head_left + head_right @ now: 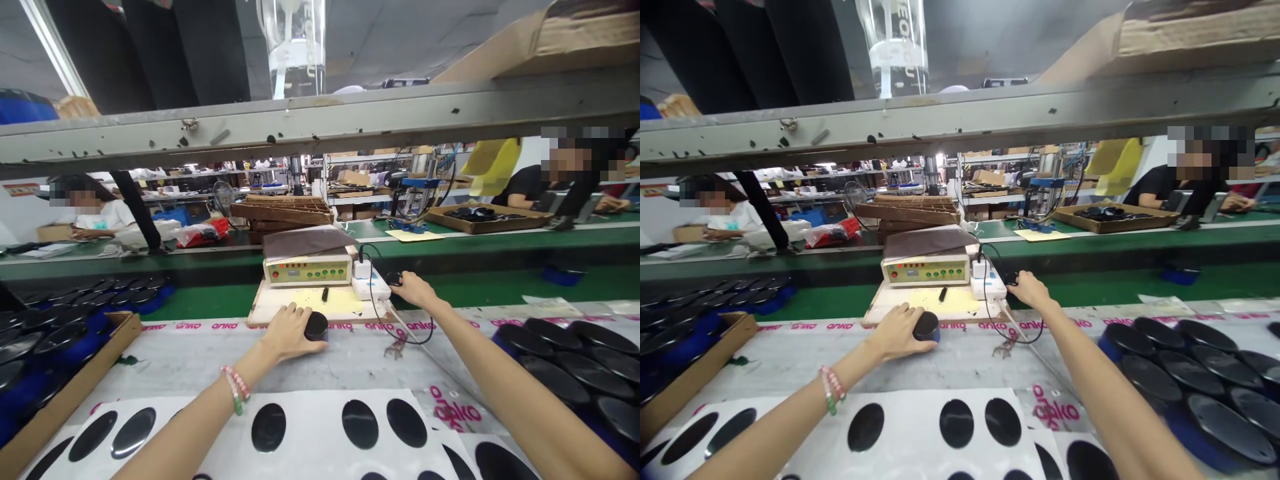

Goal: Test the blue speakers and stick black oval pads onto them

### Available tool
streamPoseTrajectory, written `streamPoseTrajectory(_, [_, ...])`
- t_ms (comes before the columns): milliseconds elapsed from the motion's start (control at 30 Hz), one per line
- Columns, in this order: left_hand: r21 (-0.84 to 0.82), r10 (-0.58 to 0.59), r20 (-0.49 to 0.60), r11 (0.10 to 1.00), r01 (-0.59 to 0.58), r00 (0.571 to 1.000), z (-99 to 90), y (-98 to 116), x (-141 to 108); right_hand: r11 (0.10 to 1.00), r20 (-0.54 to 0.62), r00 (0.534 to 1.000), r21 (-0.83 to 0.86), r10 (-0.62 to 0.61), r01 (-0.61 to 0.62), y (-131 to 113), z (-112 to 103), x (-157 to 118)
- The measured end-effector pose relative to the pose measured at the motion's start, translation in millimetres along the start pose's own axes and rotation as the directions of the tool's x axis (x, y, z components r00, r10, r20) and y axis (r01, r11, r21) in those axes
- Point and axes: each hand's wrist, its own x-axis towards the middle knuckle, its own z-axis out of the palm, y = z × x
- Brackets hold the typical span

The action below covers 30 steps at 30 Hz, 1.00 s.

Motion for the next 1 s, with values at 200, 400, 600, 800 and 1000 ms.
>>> streamPoseTrajectory(200, [0.035, 0.024, -0.003, 0.999, -0.024, 1.000, -6.6, -40, -11, 0.993, -0.092, 0.996, 0.116, -0.020, 0.030, 7, -28, -31])
streamPoseTrajectory(400, [0.023, 0.054, 0.022, 0.998, -0.054, 0.998, -6.8, -57, -16, 0.914, -0.087, 0.976, 0.341, -0.200, 0.218, -27, -65, -103])
streamPoseTrajectory(600, [0.019, -0.025, -0.056, 0.999, 0.026, 0.998, 1.3, -40, -25, 0.820, -0.092, 0.942, 0.470, -0.321, 0.326, -63, -82, -159])
streamPoseTrajectory(800, [-0.036, -0.022, -0.009, 0.999, 0.022, 1.000, -0.2, -47, -22, 0.787, -0.092, 0.933, 0.513, -0.348, 0.344, -65, -76, -162])
streamPoseTrajectory(1000, [-0.073, -0.001, 0.037, 0.997, 0.004, 0.999, -6.6, -45, -22, 0.744, -0.132, 0.916, 0.545, -0.379, 0.387, -72, -75, -168])
